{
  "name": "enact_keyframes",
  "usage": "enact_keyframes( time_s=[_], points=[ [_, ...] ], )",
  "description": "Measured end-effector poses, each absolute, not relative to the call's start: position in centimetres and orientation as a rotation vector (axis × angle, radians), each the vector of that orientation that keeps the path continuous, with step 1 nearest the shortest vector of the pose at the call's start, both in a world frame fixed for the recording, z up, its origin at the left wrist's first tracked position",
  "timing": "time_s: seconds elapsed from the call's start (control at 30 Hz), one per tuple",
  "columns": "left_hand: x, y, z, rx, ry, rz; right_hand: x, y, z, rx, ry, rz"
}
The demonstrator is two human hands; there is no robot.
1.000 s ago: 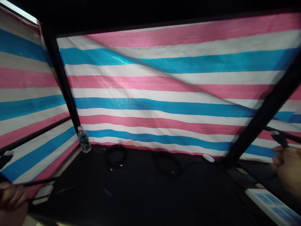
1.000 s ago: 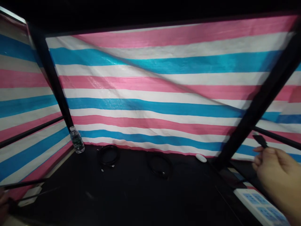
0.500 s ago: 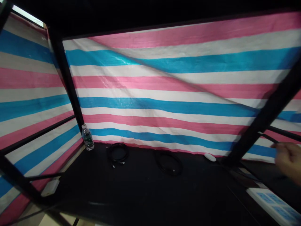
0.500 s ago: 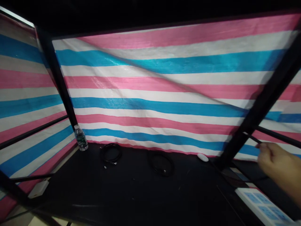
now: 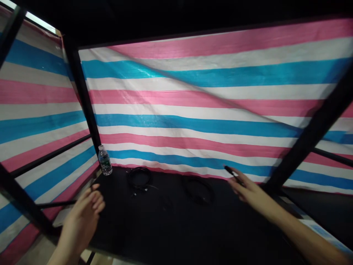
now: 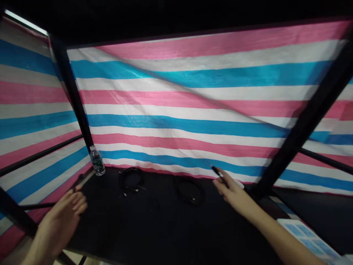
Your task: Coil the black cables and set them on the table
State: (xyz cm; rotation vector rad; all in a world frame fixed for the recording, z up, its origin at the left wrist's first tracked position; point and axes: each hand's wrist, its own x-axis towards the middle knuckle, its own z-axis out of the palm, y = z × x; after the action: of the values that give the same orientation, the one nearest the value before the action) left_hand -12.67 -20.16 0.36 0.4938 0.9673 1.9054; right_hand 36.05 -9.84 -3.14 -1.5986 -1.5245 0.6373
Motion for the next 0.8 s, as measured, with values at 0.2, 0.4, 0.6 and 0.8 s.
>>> enact_keyframes(
  time_s=[0.2, 0.4, 0.6, 0.8],
  points=[
    [-5.2, -17.8, 0.3, 0.592, 0.838, 1.506, 28.0, -13.9, -5.5, -1.378, -2.146, 0.881],
    [-1.8, -13.7, -1.8, 1.039, 1.085, 1.227, 23.0, -15.5, -9.0, -1.612, -2.438, 0.868],
    [-1.5, -9.5, -6.2, 1.737, 1.432, 0.656, 22.3, -15.3, -11.9, -1.554, -2.608, 0.634],
    [-4.0, -9.1, -5.1, 1.861, 1.542, 0.629, 24.2, -15.0, -12.0, -1.636, -2.652, 0.498]
  ],
)
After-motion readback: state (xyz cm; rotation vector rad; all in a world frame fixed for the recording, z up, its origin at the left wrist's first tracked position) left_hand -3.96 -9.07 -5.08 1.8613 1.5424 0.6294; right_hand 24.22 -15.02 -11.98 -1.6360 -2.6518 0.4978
